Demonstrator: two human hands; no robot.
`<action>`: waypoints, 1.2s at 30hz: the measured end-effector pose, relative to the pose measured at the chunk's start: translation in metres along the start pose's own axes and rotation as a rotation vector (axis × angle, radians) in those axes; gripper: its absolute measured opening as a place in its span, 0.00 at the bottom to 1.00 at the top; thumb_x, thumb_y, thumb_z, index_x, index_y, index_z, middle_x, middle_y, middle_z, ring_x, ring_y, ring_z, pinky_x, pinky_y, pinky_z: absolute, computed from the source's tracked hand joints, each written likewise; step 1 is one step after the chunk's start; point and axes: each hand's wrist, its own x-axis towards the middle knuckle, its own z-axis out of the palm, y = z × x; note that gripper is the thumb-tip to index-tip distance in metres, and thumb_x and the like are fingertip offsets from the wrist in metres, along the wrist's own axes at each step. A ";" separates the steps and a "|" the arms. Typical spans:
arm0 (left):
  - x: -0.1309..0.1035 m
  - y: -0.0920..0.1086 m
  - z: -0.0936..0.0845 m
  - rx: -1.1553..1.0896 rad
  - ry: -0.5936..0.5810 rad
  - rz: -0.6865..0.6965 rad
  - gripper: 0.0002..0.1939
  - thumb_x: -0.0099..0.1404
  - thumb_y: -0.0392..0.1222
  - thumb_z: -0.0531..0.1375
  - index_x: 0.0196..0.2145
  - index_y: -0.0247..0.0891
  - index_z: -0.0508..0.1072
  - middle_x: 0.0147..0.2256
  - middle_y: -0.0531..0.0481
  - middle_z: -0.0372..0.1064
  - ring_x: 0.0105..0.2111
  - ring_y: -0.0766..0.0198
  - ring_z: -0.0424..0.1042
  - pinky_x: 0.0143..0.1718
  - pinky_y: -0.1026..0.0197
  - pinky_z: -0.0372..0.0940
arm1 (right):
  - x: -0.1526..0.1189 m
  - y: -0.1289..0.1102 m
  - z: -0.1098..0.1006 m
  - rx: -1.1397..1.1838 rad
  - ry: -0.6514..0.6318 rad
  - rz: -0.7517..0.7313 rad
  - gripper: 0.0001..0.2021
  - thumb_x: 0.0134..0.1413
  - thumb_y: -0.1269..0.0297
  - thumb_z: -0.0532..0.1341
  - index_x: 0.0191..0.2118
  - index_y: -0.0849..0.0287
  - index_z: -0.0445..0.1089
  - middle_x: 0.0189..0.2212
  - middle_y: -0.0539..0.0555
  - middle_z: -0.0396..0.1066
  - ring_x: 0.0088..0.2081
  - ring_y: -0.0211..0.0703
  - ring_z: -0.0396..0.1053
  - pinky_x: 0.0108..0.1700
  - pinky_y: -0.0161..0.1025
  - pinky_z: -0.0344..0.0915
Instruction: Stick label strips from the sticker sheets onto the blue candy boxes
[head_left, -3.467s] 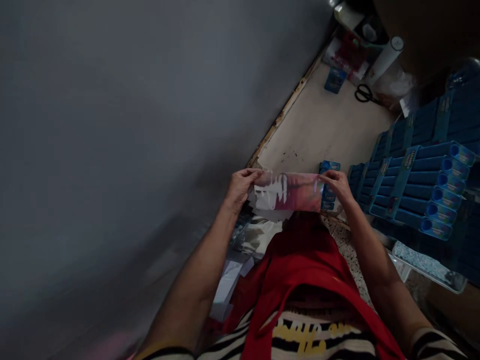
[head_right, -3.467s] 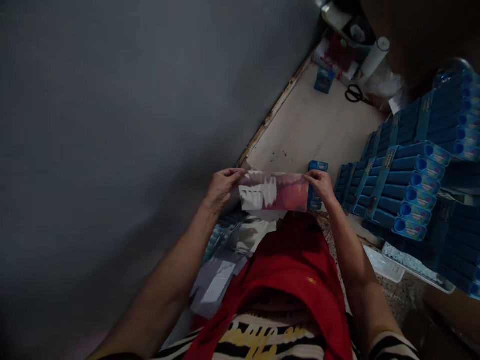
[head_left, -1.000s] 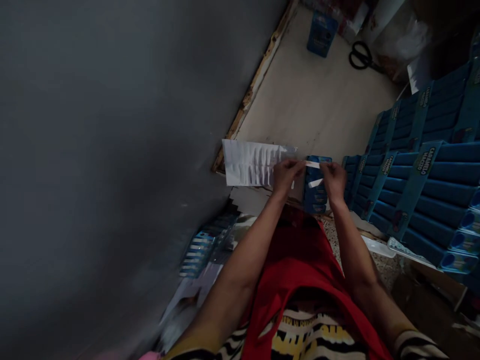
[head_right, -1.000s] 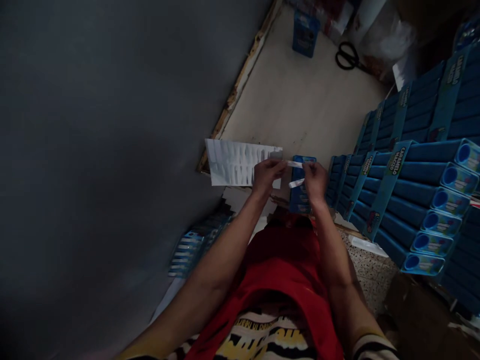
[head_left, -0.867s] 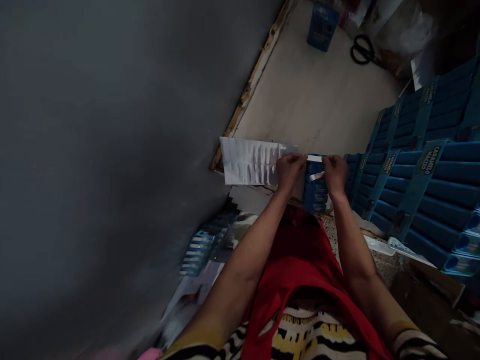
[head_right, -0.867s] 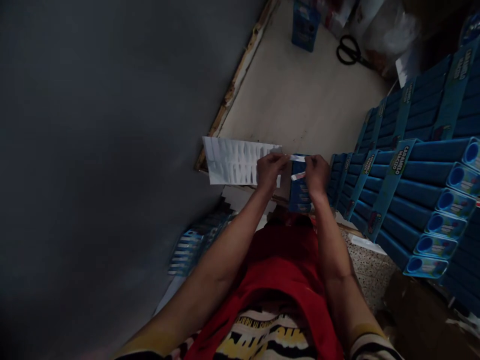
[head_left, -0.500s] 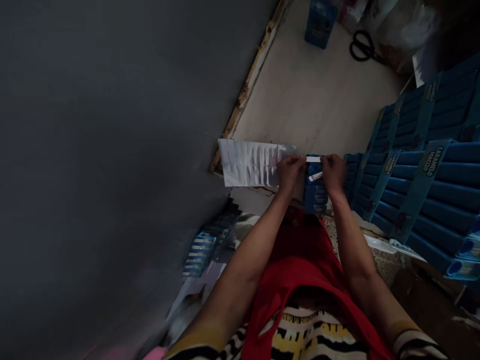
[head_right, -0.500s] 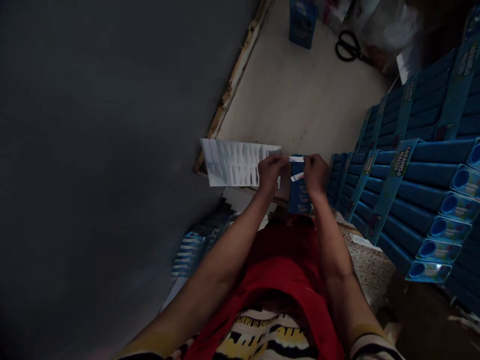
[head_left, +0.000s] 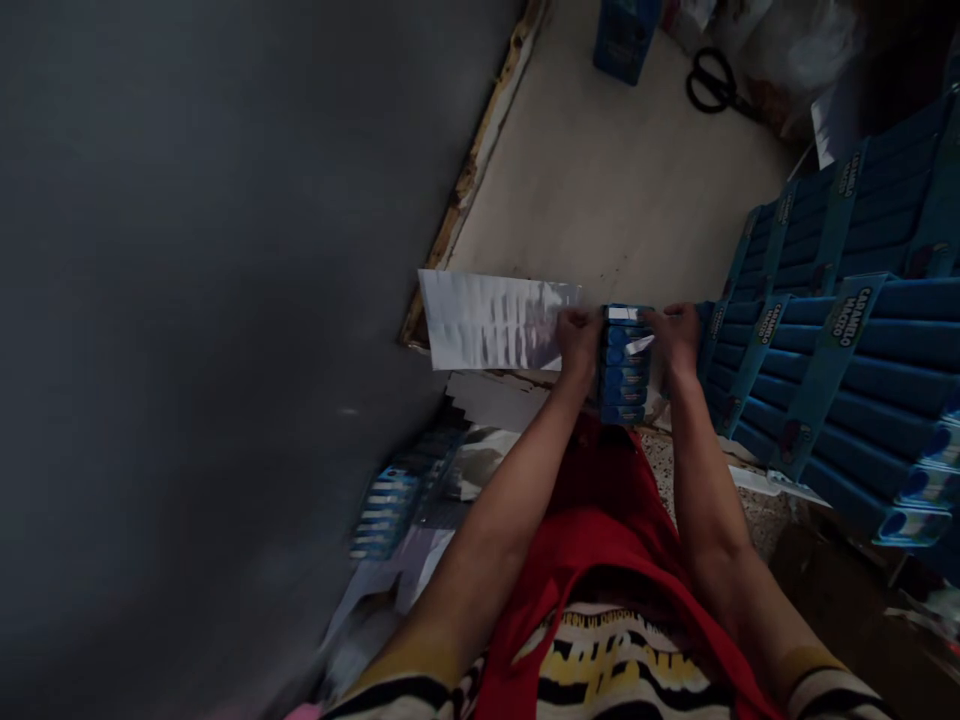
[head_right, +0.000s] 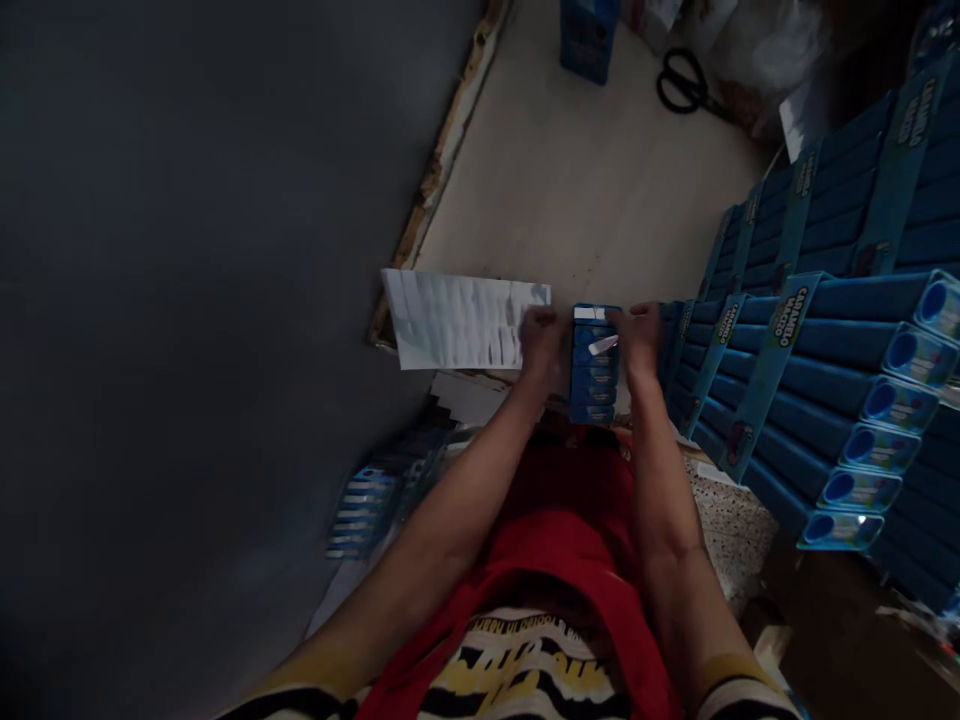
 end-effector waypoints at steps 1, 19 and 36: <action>-0.007 0.003 -0.004 0.030 0.090 0.054 0.15 0.60 0.43 0.72 0.41 0.41 0.73 0.39 0.48 0.77 0.44 0.58 0.77 0.45 0.59 0.68 | -0.004 0.000 -0.005 0.045 0.017 -0.031 0.23 0.48 0.46 0.71 0.38 0.52 0.62 0.27 0.44 0.63 0.30 0.43 0.66 0.36 0.40 0.61; -0.056 0.015 -0.033 -0.118 -0.122 0.014 0.18 0.53 0.55 0.76 0.30 0.39 0.79 0.28 0.52 0.75 0.30 0.63 0.73 0.34 0.61 0.69 | -0.056 -0.013 -0.019 0.443 -0.265 0.053 0.35 0.31 0.43 0.79 0.42 0.53 0.66 0.27 0.45 0.74 0.30 0.44 0.74 0.36 0.41 0.69; -0.024 0.007 -0.034 0.193 0.005 0.097 0.07 0.57 0.41 0.72 0.25 0.40 0.79 0.25 0.53 0.74 0.32 0.59 0.73 0.36 0.59 0.64 | -0.045 -0.008 0.007 -0.055 0.004 -0.135 0.16 0.48 0.58 0.72 0.39 0.53 0.66 0.28 0.48 0.77 0.35 0.49 0.78 0.41 0.42 0.67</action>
